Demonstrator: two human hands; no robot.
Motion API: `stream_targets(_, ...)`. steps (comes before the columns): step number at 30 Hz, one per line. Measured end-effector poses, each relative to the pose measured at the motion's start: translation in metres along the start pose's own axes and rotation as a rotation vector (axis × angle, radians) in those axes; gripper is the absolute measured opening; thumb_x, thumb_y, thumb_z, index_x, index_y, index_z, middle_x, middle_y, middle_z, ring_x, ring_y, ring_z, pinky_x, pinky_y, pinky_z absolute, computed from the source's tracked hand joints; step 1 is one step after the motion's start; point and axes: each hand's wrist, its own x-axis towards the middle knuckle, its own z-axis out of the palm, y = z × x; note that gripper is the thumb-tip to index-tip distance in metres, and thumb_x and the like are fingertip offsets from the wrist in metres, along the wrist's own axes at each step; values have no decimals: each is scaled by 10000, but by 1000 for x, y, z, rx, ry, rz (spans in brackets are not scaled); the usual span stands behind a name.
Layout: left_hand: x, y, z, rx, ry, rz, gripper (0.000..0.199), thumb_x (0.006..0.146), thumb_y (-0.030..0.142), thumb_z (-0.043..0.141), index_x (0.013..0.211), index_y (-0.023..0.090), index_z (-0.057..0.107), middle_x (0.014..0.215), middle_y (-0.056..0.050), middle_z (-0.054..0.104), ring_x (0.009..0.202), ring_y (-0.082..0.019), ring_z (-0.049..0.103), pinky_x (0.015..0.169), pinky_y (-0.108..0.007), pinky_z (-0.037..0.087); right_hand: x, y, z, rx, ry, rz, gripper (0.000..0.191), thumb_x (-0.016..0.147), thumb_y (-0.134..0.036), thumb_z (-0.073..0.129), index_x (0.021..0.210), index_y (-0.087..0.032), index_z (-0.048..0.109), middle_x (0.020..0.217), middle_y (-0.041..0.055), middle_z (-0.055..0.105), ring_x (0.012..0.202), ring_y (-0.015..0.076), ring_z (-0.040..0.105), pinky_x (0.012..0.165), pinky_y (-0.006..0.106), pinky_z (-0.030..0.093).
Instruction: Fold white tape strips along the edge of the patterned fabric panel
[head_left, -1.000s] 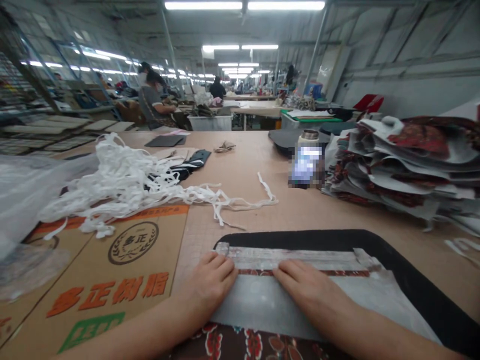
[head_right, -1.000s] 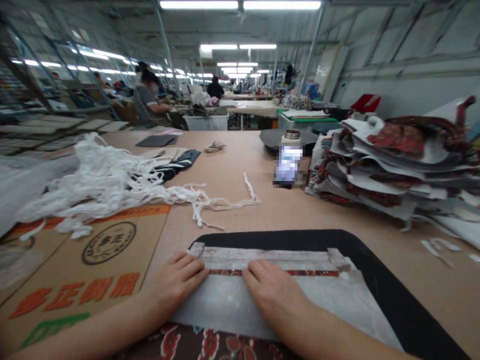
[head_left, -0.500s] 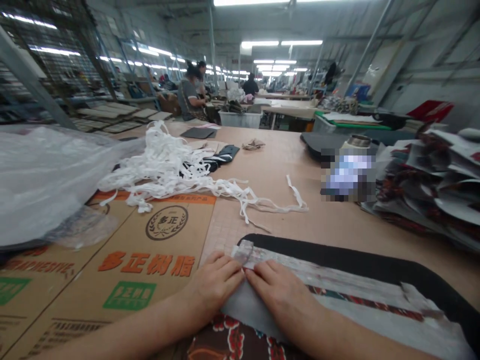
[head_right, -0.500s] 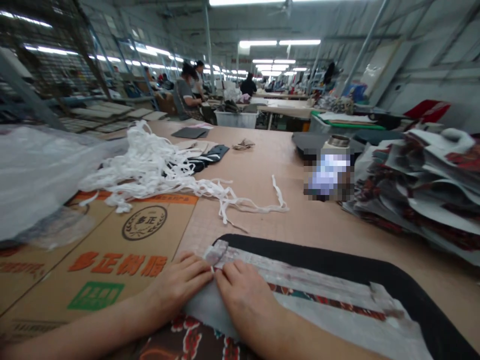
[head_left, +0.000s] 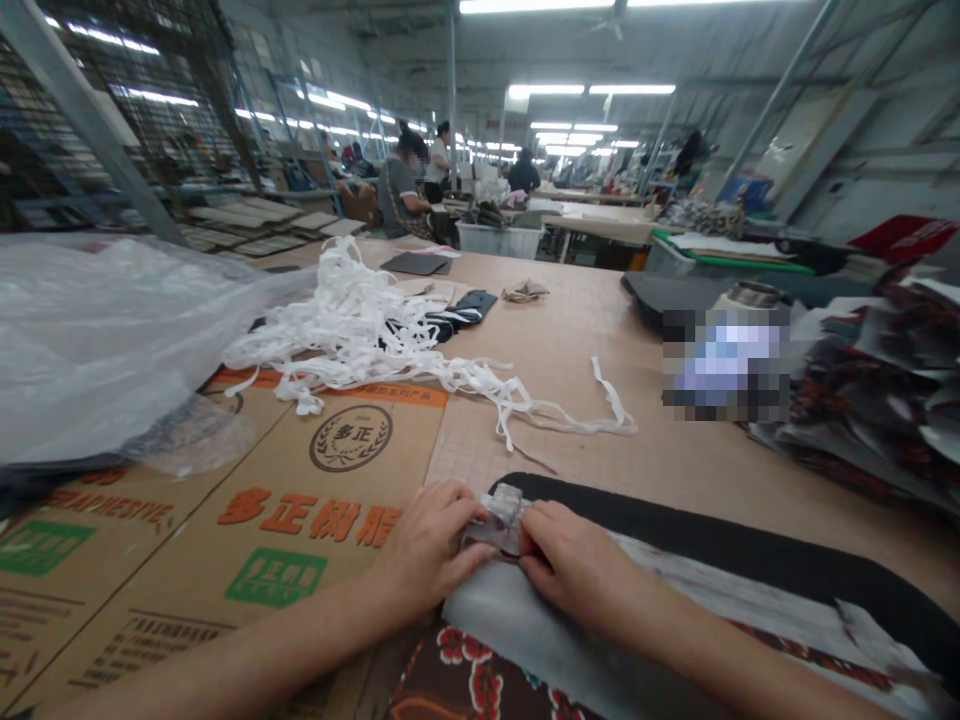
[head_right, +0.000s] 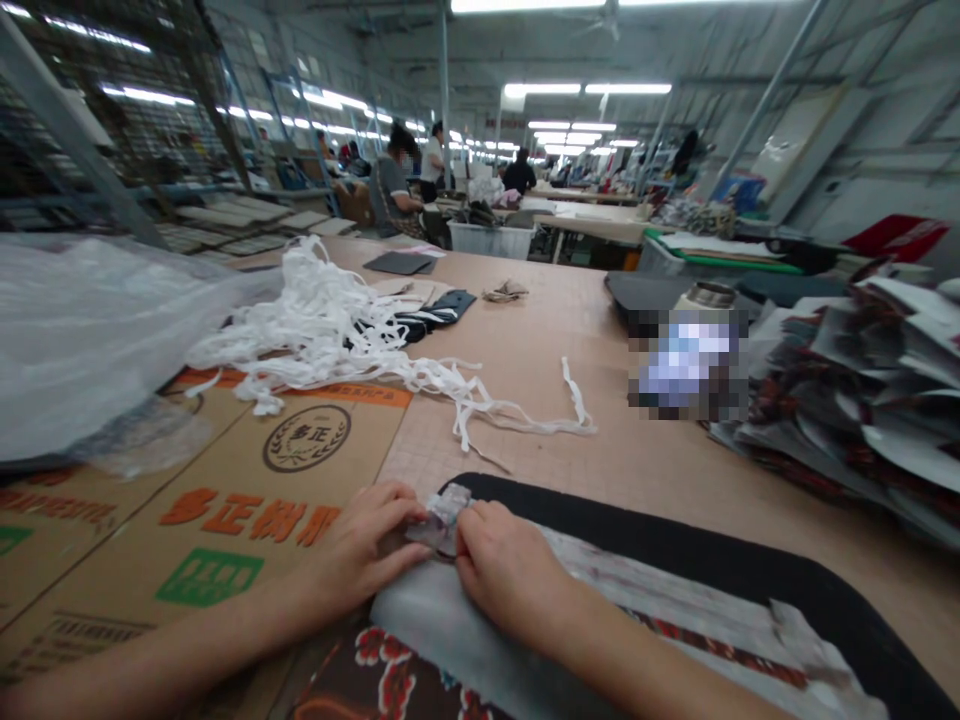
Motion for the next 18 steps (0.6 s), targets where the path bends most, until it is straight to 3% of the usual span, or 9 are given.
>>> stream_targets(3, -3, 10, -6, 37, 30, 231, 116, 860, 133, 485, 864, 192, 586, 887, -29, 559, 849, -184, 498, 758, -337, 387, -8, 4, -2, 144, 27, -52, 105, 740, -71, 468, 765, -161, 517, 777, 29, 547, 722, 144, 488, 649, 257, 389)
stream_targets(6, -7, 18, -6, -26, -96, 468, 171, 884, 103, 421, 920, 180, 569, 859, -23, 597, 805, -160, 520, 764, -322, 395, -14, 8, -9, 334, -33, -63, 235, 733, -38, 433, 879, -181, 548, 849, 17, 585, 777, 131, 521, 714, 255, 411)
stream_targets(8, -8, 18, -1, -145, -95, 367, 154, 872, 103, 430, 902, 187, 556, 832, -7, 605, 794, -150, 534, 752, -304, 410, -13, 10, -14, 429, -78, -61, 317, 734, -12, 396, 940, -197, 550, 890, 9, 601, 810, 123, 536, 747, 253, 420)
stream_targets(11, -5, 8, 11, -264, 34, -15, 174, 825, 118, 493, 957, 220, 542, 860, 8, 607, 816, -155, 550, 727, -292, 433, -6, 12, -14, 441, -44, -65, 318, 769, -13, 373, 979, -195, 527, 903, 12, 601, 809, 122, 543, 739, 256, 429)
stream_targets(13, -3, 0, 17, -267, 44, -156, 282, 784, 117, 545, 1041, 227, 510, 881, 9, 607, 828, -166, 556, 745, -311, 440, 1, 14, -10, 384, 10, -111, 274, 794, -29, 386, 974, -184, 523, 908, 22, 592, 810, 129, 537, 731, 262, 429)
stream_targets(16, 0, -6, 18, -183, 48, -182, 393, 724, 113, 617, 1078, 200, 468, 851, 3, 586, 807, -182, 544, 743, -334, 435, 11, 17, -3, 301, 40, -252, 210, 826, -57, 420, 957, -173, 536, 923, 30, 574, 842, 136, 520, 743, 259, 423)
stream_targets(18, 0, -7, 16, -74, 91, -128, 355, 720, 119, 629, 1033, 175, 472, 872, -19, 566, 810, -193, 522, 725, -337, 423, 16, 19, 1, 248, 37, -330, 163, 845, -80, 441, 929, -171, 548, 897, 26, 563, 842, 136, 508, 733, 248, 417)
